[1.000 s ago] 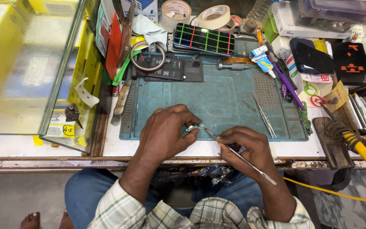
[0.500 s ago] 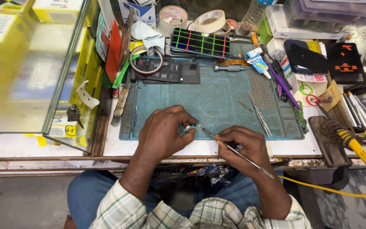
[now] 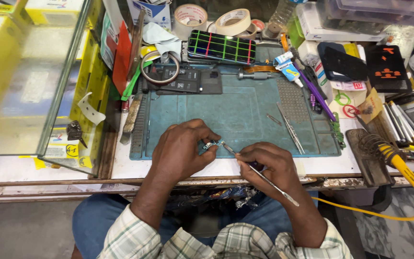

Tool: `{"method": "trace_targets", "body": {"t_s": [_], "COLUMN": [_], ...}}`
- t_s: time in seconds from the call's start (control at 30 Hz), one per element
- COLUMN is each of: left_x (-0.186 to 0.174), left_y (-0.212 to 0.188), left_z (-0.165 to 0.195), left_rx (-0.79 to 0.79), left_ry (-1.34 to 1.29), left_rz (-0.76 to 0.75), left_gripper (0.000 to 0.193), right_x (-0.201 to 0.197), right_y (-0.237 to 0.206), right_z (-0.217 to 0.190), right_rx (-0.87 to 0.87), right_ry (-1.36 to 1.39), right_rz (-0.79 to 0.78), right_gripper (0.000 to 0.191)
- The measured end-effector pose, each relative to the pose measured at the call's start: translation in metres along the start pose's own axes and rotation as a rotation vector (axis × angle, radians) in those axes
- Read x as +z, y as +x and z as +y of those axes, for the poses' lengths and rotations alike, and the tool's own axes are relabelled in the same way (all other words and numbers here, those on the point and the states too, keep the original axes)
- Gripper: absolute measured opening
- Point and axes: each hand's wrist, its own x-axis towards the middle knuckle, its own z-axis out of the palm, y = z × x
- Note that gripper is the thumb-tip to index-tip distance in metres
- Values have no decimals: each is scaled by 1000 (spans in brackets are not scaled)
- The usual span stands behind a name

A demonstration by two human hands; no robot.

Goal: The person uses a metal probe to scrape and clean a small blue electronic component held in their left hand. They repeatedly scrape the surface of the component, likely removing residue or oxidation, while working at a cluttered repair bench.

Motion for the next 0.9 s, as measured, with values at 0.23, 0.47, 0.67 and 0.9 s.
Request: {"method": "trace_targets", "body": {"t_s": [0.23,0.47,0.67,0.9], "left_x": [0,1,1,0], "left_y": [-1,0,0,0], "left_z": [1,0,-2,1], "left_rx": [-21,3,27,9], "left_ry": [28,26,24,39], "left_rz": [3,-1,10,6], "left_gripper": [22,22,22,22], "right_x": [2,1,0,3], "right_y": [-2,0,2,2], "right_z": [3,1,-4,-4], "right_rx": [188,103,22,-64], "right_ry": [85,26,-48,-86], "right_rz": [23,-7,-20,28], "right_gripper": [12,15,14,15]}}
